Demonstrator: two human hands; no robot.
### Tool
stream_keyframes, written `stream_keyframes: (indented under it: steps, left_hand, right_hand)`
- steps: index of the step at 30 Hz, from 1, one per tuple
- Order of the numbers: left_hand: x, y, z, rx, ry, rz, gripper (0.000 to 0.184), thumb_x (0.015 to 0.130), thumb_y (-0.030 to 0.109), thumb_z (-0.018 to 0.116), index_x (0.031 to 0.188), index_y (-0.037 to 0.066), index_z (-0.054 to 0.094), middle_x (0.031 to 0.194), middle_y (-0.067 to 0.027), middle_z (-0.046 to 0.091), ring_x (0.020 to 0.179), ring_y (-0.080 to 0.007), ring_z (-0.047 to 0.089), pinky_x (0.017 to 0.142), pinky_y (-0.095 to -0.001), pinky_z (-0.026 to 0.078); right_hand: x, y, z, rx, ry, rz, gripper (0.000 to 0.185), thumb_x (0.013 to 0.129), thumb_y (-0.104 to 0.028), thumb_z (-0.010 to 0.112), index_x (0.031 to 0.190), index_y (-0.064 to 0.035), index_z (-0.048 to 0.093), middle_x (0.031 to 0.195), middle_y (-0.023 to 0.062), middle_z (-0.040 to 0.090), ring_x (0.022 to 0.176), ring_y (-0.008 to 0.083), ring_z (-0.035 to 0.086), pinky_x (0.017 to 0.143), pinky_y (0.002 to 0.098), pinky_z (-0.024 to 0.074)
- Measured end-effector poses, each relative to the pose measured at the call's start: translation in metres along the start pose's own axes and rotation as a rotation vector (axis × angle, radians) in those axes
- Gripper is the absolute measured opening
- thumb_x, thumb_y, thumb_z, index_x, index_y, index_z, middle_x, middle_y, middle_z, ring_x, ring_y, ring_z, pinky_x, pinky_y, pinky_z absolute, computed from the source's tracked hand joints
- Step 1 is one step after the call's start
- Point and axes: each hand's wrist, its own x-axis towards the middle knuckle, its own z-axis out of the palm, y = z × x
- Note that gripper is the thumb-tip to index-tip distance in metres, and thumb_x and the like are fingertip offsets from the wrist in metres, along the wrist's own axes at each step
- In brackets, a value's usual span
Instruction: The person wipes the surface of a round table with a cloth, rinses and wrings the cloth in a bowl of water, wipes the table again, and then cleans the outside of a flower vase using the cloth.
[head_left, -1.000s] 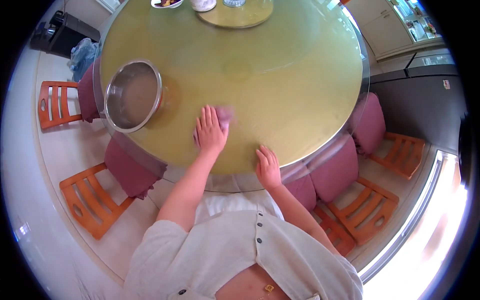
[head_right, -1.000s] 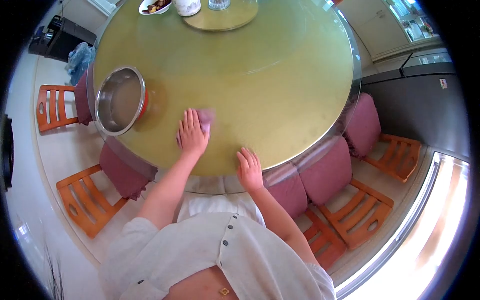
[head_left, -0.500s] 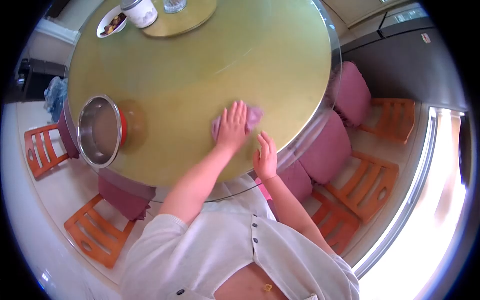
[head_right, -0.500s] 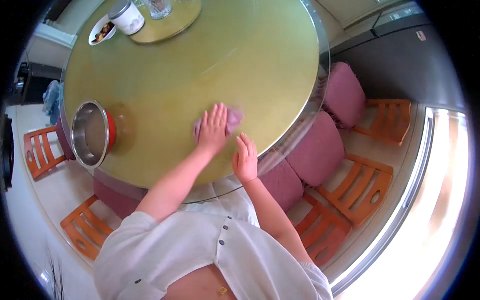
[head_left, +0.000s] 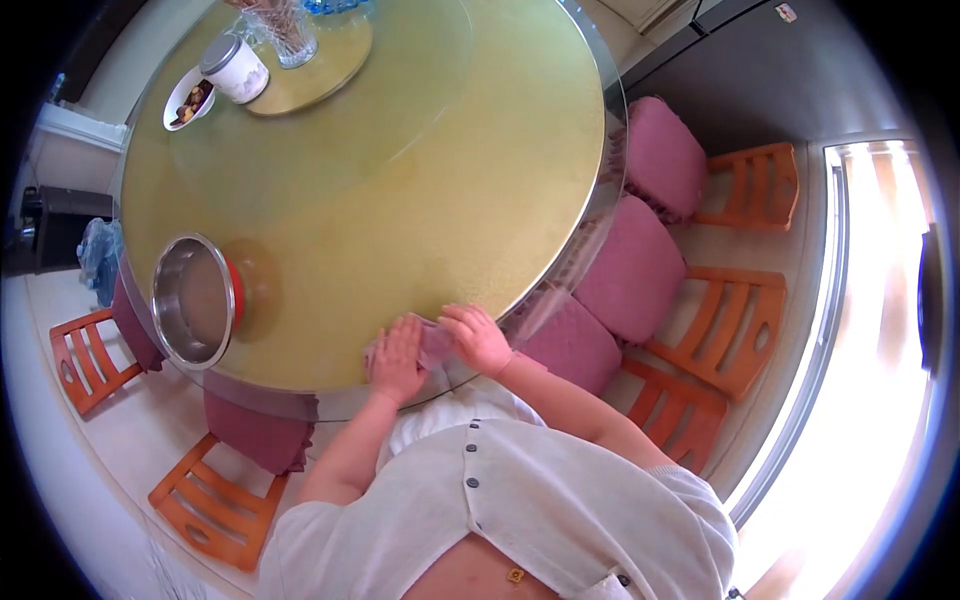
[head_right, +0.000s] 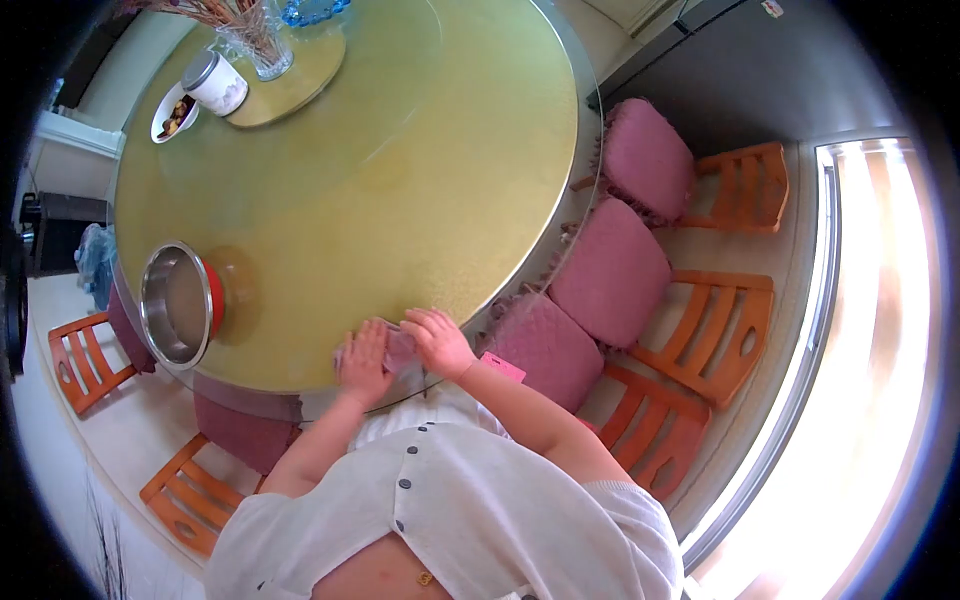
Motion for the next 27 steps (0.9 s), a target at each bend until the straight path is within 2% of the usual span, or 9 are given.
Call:
stream_keyframes:
  steps: [3,10,12,13,16,18,21,23,27]
  left_hand:
    - [0.018,-0.019,-0.005,0.060,0.176,-0.135,0.090,0.079,0.041,0.062,0.152,0.006,0.020,0.159,-0.0111,0.021,0.147,-0.0260,0.018,0.118,-0.0493,0.013]
    - [0.077,-0.018,-0.014,0.004,0.223,-0.482,0.084,0.085,0.043,0.055,0.151,0.003,0.020,0.159,-0.0140,0.019,0.148,-0.0277,0.015,0.118,-0.0509,0.013]
    - [0.085,-0.016,-0.005,0.177,0.365,-0.334,0.079,0.089,0.041,0.050,0.151,0.003,0.020,0.159,-0.0150,0.018,0.148,-0.0264,0.014,0.118,-0.0504,0.013]
    - [0.075,-0.016,-0.005,0.186,0.363,-0.373,0.079,0.089,0.041,0.050,0.151,0.003,0.020,0.159,-0.0150,0.018,0.148,-0.0264,0.014,0.118,-0.0504,0.013]
    - [0.050,-0.010,-0.007,0.041,0.390,-0.360,0.075,0.091,0.040,0.047,0.151,0.003,0.022,0.159,-0.0146,0.019,0.148,-0.0268,0.016,0.118,-0.0486,0.015]
    - [0.028,-0.007,-0.001,0.053,0.194,-0.320,0.073,0.091,0.040,0.047,0.151,0.004,0.023,0.158,-0.0141,0.020,0.147,-0.0280,0.019,0.118,-0.0468,0.016]
    - [0.007,-0.017,-0.001,-0.079,0.320,-0.205,0.071,0.091,0.039,0.049,0.151,0.007,0.025,0.158,-0.0132,0.022,0.146,-0.0280,0.021,0.118,-0.0463,0.017]
    - [-0.006,-0.027,-0.012,-0.175,0.296,-0.198,0.072,0.091,0.038,0.051,0.151,0.009,0.025,0.158,-0.0128,0.022,0.145,-0.0275,0.022,0.118,-0.0466,0.017]
    - [-0.010,-0.054,-0.023,-0.268,0.224,-0.138,0.075,0.090,0.038,0.056,0.151,0.009,0.024,0.158,-0.0139,0.020,0.145,-0.0292,0.021,0.118,-0.0485,0.016]
  right_hand:
    - [0.008,-0.007,0.011,-0.032,-0.044,-0.007,0.045,0.077,-0.007,0.060,0.122,-0.0075,0.055,0.129,0.0124,0.055,0.122,0.0302,0.051,0.107,0.0478,0.0382]
    - [0.040,-0.019,0.015,0.038,-0.046,-0.057,0.048,0.082,-0.013,0.059,0.129,-0.0055,0.051,0.138,0.0158,0.049,0.128,0.0323,0.047,0.109,0.0494,0.0346]
    - [0.048,-0.016,0.019,0.066,-0.026,-0.087,0.048,0.083,-0.014,0.059,0.129,-0.0042,0.050,0.137,0.0173,0.049,0.127,0.0340,0.047,0.110,0.0494,0.0342]
    - [0.052,-0.018,0.025,0.135,-0.043,-0.098,0.049,0.083,-0.014,0.059,0.130,-0.0040,0.049,0.138,0.0179,0.048,0.128,0.0350,0.047,0.110,0.0490,0.0344]
    - [0.059,-0.022,0.040,0.188,-0.086,-0.061,0.052,0.085,-0.018,0.059,0.134,-0.0032,0.046,0.140,0.0197,0.045,0.131,0.0366,0.043,0.111,0.0481,0.0327]
    - [0.057,-0.024,0.048,0.179,-0.118,-0.011,0.055,0.086,-0.021,0.059,0.136,-0.0026,0.044,0.143,0.0208,0.042,0.133,0.0371,0.040,0.112,0.0477,0.0308]
    - [0.065,-0.032,0.068,0.015,-0.167,0.061,0.063,0.090,-0.033,0.055,0.141,0.0002,0.039,0.150,0.0212,0.033,0.141,0.0360,0.027,0.116,0.0480,0.0225]
    - [0.075,-0.043,0.089,-0.196,-0.175,0.119,0.076,0.089,-0.047,0.053,0.143,0.0028,0.034,0.154,0.0221,0.024,0.145,0.0355,0.017,0.118,0.0489,0.0134]
    - [0.095,-0.051,0.105,-0.318,-0.196,0.159,0.092,0.083,-0.061,0.053,0.145,0.0040,0.032,0.154,0.0253,0.021,0.145,0.0390,0.015,0.118,0.0503,0.0108]
